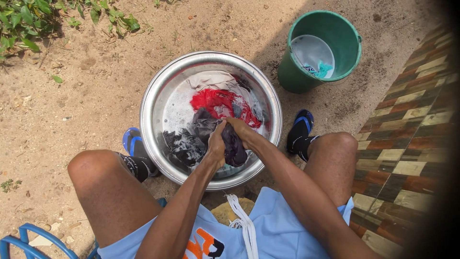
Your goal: Washing various items of clothing by hand in a large metal basin with soapy water.
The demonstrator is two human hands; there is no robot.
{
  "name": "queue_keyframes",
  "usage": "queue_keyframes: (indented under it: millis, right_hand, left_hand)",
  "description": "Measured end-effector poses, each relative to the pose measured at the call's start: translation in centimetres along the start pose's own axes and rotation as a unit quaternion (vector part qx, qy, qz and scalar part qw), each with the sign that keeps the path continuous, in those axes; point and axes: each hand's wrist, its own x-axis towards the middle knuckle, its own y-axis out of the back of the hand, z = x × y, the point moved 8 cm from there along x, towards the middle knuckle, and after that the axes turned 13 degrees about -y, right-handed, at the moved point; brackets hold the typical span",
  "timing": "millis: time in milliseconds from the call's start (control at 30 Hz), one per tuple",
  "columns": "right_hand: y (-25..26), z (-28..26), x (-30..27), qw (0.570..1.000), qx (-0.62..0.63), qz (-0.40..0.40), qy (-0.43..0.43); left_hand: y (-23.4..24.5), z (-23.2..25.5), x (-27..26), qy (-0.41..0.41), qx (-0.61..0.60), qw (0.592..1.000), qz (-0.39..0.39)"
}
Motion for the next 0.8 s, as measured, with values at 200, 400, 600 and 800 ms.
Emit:
queue_keyframes:
  millis: [200, 400, 600, 800]
  right_hand:
    - [-1.1, -2.9, -4.0, 0.997, 0.071, -0.015, 0.014]
    - [-2.5, -5.1, -11.2, 0.938, -0.142, 0.200, 0.243]
    - [-4.2, -2.4, -9.5, 0.895, -0.376, 0.120, 0.209]
    - [0.5, 5.1, 6.2, 0.996, -0.084, 0.022, -0.032]
  left_hand:
    - [-1.4, 1.1, -1.3, 0.069, 0.022, 0.997, -0.017]
    - [1.6, -3.7, 6.3, 0.111, -0.131, 0.981, -0.087]
    - [2.6, -0.1, 2.3, 0.009, -0.045, 0.999, -0.004]
    - [-0.9, 0.4, 1.5, -0.036, 0.048, 0.997, 0.041]
